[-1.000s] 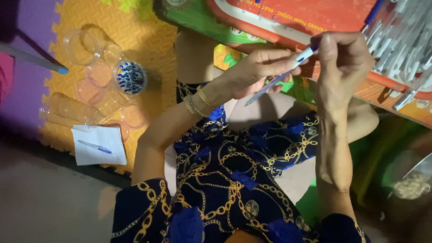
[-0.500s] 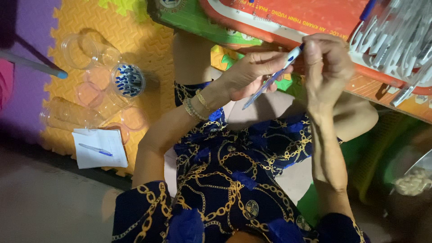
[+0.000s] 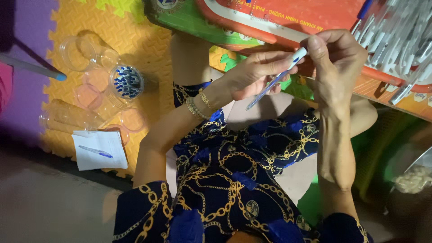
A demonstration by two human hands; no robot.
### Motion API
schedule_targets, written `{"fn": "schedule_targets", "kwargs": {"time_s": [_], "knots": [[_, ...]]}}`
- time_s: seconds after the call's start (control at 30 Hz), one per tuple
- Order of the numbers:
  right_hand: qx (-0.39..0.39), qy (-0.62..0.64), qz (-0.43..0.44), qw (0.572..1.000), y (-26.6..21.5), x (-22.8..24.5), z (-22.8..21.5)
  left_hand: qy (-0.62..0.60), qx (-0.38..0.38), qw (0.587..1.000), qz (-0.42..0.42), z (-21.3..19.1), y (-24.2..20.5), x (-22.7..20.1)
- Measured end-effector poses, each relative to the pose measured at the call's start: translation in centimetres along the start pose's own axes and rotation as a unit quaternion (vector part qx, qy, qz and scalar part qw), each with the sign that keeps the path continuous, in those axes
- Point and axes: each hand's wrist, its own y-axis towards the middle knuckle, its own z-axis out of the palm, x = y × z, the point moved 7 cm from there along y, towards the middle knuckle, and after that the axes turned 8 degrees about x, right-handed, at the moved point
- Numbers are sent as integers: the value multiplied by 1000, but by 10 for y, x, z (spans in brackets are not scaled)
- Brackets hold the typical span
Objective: The person assembles pens by hand, picking up blue barrels, inserting ink refills, and clicking on white caps while working over a cardboard tray on the floor.
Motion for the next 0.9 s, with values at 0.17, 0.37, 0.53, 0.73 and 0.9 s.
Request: {"fn": "schedule_targets", "kwargs": {"time_s": [0.17, 0.37, 0.53, 0.73, 0.9], "knots": [[-5, 31, 31, 999, -2, -10, -2, -3, 7, 1000, -6, -3, 0, 5], [1, 7, 5, 1000, -7, -6, 0, -34, -1, 999, -14, -12, 3, 13], [-13, -61, -62, 996, -12, 6, 8, -48, -1, 999, 7, -9, 2, 10], [-25, -138, -115, 983, -22, 18, 19, 24, 23, 999, 35, 1, -2, -2], [22, -59, -62, 996, -19, 6, 4, 4, 38, 999, -3, -2, -4, 1]]}}
